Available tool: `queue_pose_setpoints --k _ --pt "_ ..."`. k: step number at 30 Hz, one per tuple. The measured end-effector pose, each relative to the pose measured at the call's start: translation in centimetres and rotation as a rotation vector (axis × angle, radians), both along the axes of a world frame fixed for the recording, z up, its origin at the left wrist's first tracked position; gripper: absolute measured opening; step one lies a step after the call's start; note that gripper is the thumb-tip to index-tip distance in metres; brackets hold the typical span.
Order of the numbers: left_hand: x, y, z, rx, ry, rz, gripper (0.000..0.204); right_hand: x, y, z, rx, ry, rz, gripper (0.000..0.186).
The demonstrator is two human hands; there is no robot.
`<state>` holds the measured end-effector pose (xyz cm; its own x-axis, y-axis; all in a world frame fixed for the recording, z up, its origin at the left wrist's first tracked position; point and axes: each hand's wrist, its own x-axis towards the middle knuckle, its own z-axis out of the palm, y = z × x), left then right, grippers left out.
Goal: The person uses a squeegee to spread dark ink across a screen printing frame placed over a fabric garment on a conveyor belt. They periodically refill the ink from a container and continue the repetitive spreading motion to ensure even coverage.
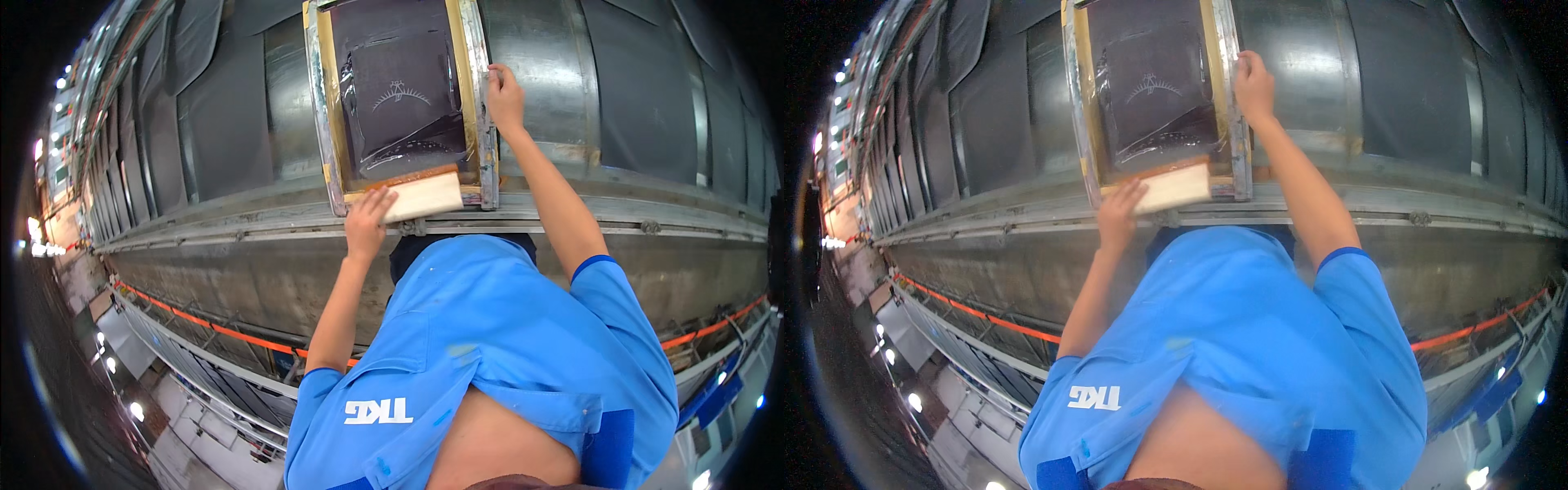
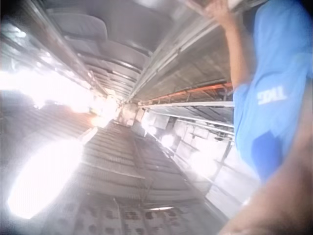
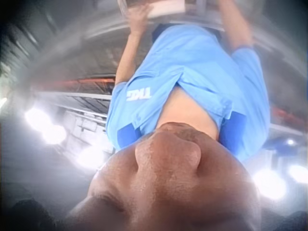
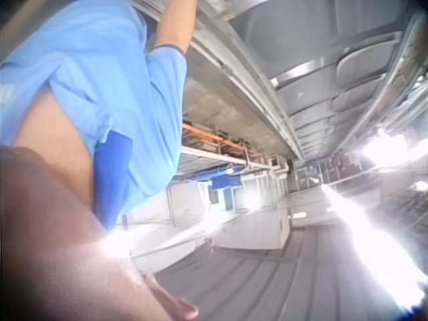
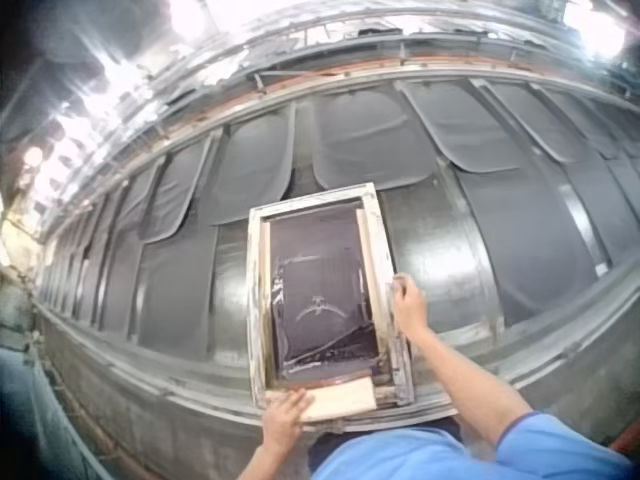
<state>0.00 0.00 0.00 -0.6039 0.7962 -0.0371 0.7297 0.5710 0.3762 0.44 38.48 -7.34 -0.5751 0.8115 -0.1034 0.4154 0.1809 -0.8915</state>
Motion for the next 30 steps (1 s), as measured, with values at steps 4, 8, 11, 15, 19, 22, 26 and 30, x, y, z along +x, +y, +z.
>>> queue_pose_setpoints --k 4,8,11,15,19,22,26,30 --pt "-1.7 0.6 -1.1 0.025 0.04 -0.082 0.056 0.6 -0.2 0.8 0.054 -0.164 0.046 0.027" --pt "-8.9 5.2 -3.1 0.132 0.125 -0.077 0.055 0.6 2.0 1.6 0.388 -0.308 0.172 0.034" --pt "-15.9 8.6 -3.4 0.184 0.066 -0.054 0.053 -1.7 1.6 6.0 0.752 -0.327 0.436 0.049" --pt "-22.6 13.9 0.1 0.08 -0.107 0.005 0.044 -7.1 -1.1 10.6 0.626 -0.3 0.735 0.056" --pt "-24.6 15.5 -2.5 0.227 0.019 -0.047 0.04 -9.3 -1.0 5.2 0.58 -0.259 0.691 0.043" --pt "-21.0 13.1 -4.7 0.262 0.023 -0.042 0.038 -5.2 -4.1 3.3 0.65 -0.163 0.611 0.038" --pt "-14.1 8.0 -3.3 0.216 0.05 -0.048 0.045 1.5 -9.8 5.8 0.476 -0.233 0.665 0.044" --pt "-12.8 7.0 -2.3 0.215 0.002 -0.06 0.049 3.4 -10.4 5.9 0.428 -0.241 0.671 0.053"
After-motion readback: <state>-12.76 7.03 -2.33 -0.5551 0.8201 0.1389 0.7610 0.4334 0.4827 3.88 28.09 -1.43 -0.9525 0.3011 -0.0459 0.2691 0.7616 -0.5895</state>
